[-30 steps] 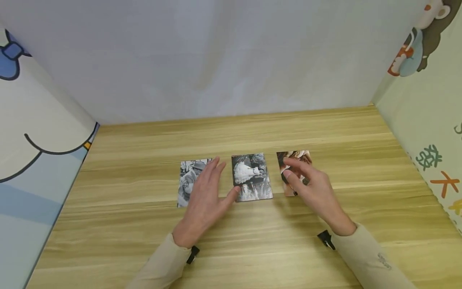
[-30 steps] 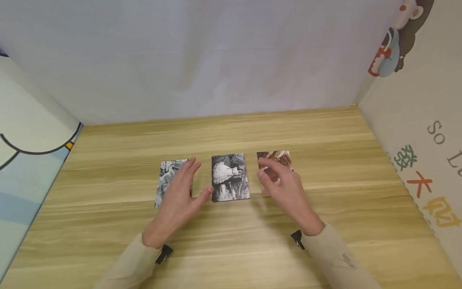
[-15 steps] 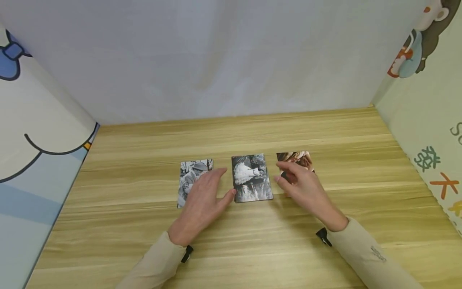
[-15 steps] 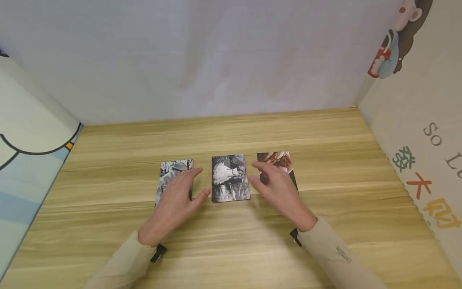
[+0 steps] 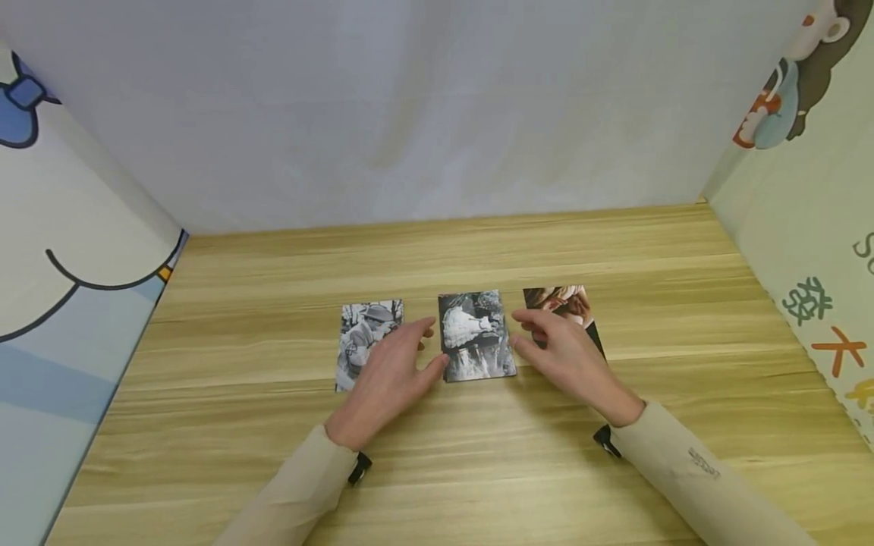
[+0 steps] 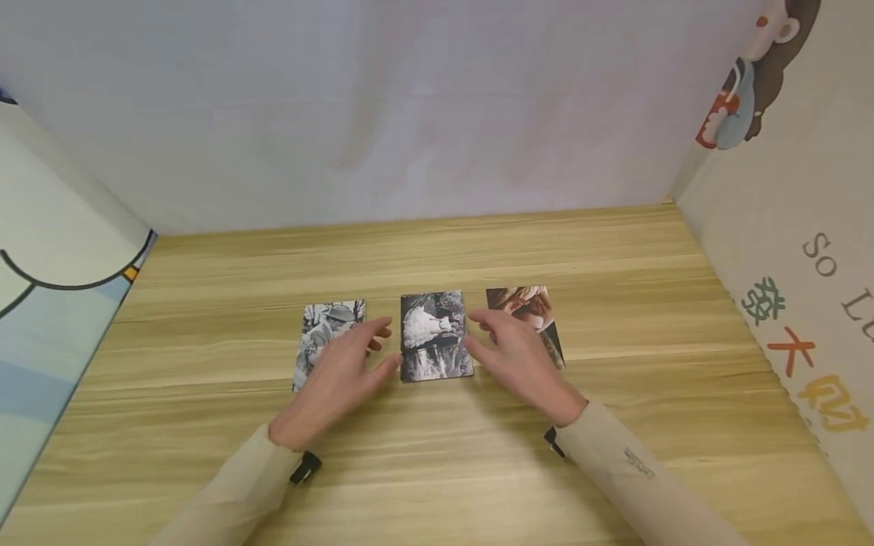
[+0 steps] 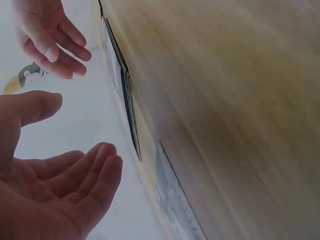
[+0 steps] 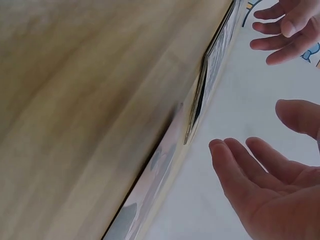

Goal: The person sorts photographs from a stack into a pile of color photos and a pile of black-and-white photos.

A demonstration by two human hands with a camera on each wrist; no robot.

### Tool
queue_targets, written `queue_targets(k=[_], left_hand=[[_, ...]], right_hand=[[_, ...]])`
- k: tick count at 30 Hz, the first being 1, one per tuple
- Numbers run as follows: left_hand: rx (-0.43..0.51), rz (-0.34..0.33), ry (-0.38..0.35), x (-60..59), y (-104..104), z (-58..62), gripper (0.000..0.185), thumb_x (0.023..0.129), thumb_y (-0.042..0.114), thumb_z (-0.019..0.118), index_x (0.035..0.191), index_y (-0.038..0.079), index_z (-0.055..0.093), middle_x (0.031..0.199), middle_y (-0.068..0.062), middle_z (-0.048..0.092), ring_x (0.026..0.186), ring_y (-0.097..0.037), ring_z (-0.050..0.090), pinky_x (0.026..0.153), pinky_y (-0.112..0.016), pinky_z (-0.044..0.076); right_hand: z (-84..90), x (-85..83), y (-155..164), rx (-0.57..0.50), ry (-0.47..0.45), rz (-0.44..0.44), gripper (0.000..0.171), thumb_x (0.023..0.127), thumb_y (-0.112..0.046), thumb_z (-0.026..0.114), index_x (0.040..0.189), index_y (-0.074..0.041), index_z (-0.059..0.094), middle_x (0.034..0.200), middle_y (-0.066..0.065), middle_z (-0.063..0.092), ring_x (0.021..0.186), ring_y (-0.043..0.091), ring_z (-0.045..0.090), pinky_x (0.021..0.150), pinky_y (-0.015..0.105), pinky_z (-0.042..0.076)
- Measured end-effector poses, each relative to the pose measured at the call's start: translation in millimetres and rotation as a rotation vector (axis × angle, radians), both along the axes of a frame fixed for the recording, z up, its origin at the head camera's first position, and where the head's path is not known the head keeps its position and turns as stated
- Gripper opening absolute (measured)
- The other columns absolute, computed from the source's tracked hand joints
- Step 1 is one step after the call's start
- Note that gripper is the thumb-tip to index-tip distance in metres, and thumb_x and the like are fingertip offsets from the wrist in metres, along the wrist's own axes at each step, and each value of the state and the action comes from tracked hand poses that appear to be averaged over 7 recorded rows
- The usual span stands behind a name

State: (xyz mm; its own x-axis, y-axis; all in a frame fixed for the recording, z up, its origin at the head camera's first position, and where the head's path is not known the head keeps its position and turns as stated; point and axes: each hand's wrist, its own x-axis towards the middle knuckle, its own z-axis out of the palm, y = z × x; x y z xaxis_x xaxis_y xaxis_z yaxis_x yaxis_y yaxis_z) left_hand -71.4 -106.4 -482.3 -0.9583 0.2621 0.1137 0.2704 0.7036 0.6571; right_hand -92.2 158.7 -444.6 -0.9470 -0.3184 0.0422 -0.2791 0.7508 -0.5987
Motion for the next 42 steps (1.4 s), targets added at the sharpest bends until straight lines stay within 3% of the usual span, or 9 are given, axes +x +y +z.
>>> queue_targets(k=[6, 17, 25, 42], left_hand=[[0.011, -0.008, -0.083, -5.5, 4, 1.1, 0.067, 0.095, 0.028, 0.077, 0.149, 0.000, 0.050, 0.129, -0.014, 0.069, 0.101, -0.026, 0.071, 0.081, -0.040, 0.062], [0.064, 0.019, -0.224, -18.2, 8, -3.6, 0.068, 0.094, 0.023, 0.078, 0.151, 0.000, 0.047, 0.125, -0.013, 0.069, 0.104, -0.025, 0.070, 0.088, -0.042, 0.060], [0.071, 0.021, -0.238, -21.7, 10, -4.2, 0.067, 0.093, 0.019, 0.078, 0.149, -0.001, 0.048, 0.121, -0.013, 0.070, 0.105, -0.027, 0.070, 0.089, -0.042, 0.060], [0.067, 0.040, -0.228, -23.7, 16, -6.0, 0.064, 0.092, 0.017, 0.079, 0.147, 0.000, 0.053, 0.120, -0.012, 0.071, 0.105, -0.025, 0.069, 0.090, -0.042, 0.059]], right_hand=[[-0.2, -3.2, -1, 0.029, -0.034, 0.009, 0.046, 0.100, -0.024, 0.070, 0.138, 0.000, 0.063, 0.131, 0.020, 0.068, 0.111, 0.038, 0.070, 0.094, 0.052, 0.058], [-4.1, -10.5, -6, 0.043, -0.106, 0.026, 0.048, 0.098, -0.022, 0.072, 0.137, 0.004, 0.061, 0.126, 0.023, 0.069, 0.107, 0.035, 0.071, 0.092, 0.049, 0.060], [-5.0, -10.9, -7, 0.054, -0.134, 0.048, 0.051, 0.097, -0.024, 0.071, 0.137, 0.006, 0.060, 0.114, 0.018, 0.074, 0.101, 0.029, 0.072, 0.088, 0.045, 0.061], [-7.4, -9.1, -10, 0.092, -0.132, 0.032, 0.050, 0.098, -0.027, 0.069, 0.137, 0.005, 0.062, 0.112, 0.016, 0.075, 0.101, 0.028, 0.073, 0.088, 0.044, 0.061]])
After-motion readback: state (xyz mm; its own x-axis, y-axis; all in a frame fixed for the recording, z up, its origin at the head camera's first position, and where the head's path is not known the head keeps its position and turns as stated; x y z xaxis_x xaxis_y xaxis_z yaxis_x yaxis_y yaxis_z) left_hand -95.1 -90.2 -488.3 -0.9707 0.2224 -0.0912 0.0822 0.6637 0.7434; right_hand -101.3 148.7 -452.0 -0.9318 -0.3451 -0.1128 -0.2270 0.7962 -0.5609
